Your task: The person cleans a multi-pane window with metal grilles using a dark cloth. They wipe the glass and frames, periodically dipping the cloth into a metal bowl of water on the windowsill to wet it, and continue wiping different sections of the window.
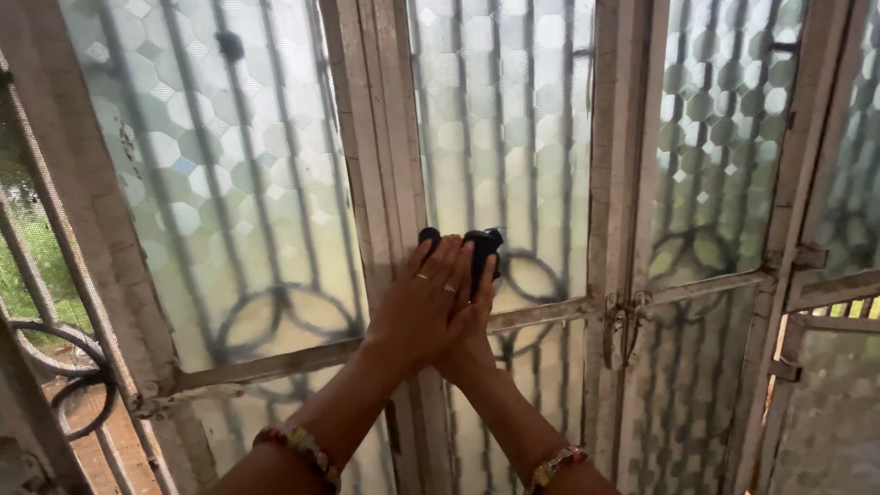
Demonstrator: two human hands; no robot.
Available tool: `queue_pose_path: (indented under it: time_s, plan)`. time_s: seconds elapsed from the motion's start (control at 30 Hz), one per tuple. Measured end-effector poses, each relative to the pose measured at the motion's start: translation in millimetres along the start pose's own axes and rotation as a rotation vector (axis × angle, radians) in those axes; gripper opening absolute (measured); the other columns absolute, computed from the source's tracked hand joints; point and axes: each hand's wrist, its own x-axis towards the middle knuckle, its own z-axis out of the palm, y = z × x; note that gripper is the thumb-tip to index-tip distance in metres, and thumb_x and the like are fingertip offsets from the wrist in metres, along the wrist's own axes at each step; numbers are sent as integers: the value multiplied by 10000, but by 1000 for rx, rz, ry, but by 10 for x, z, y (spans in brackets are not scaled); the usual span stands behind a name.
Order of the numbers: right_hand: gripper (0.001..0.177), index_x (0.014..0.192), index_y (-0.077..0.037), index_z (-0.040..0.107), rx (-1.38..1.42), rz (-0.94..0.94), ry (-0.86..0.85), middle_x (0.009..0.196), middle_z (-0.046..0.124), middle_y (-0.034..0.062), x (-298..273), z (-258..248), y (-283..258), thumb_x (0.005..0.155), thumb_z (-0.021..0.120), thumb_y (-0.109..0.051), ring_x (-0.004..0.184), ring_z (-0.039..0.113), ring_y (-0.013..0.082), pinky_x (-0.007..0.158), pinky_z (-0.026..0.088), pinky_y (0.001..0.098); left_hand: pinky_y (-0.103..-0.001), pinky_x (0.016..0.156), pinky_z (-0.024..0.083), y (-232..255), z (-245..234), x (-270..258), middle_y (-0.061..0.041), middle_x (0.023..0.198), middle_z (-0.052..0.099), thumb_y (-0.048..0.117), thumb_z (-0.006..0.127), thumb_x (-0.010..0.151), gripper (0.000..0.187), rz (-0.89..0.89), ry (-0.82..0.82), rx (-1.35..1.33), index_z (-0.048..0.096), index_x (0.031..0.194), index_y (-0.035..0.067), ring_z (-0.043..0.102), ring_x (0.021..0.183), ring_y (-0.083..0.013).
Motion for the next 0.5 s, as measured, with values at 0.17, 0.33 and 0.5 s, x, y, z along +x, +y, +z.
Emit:
queue_pose_path:
  time_s: [0.17,0.33,0.5]
  plan:
    - [887,1605,-19,199,83,-23,-17,1666,38,284,-48,-101,54,945,629,-427,1501,-116,552,1171,18,727,-483,1256,62,197,-11,-85,-212,1628,280,475,337,1022,739,-70,62,-44,271,1558,-30,185,1531,-327]
    - [810,1616,-19,228,150,-116,-89,1689,80,259,-257,-199,217,967,587,-345,1530,-74,548,1212,62,681,-526,1250,95,493,91,-260,-257,1623,268,458,398,1027,725,-171,124,-146,314,1518,-69,203,1532,-387]
    - [780,1620,-14,217,139,-213,-253,1701,110,233,-400,-338,428,952,535,-259,1550,-4,526,1233,82,618,-567,1244,94,879,269,-351,-296,1618,249,453,418,1031,752,-321,248,-239,283,1521,-101,184,1530,-434]
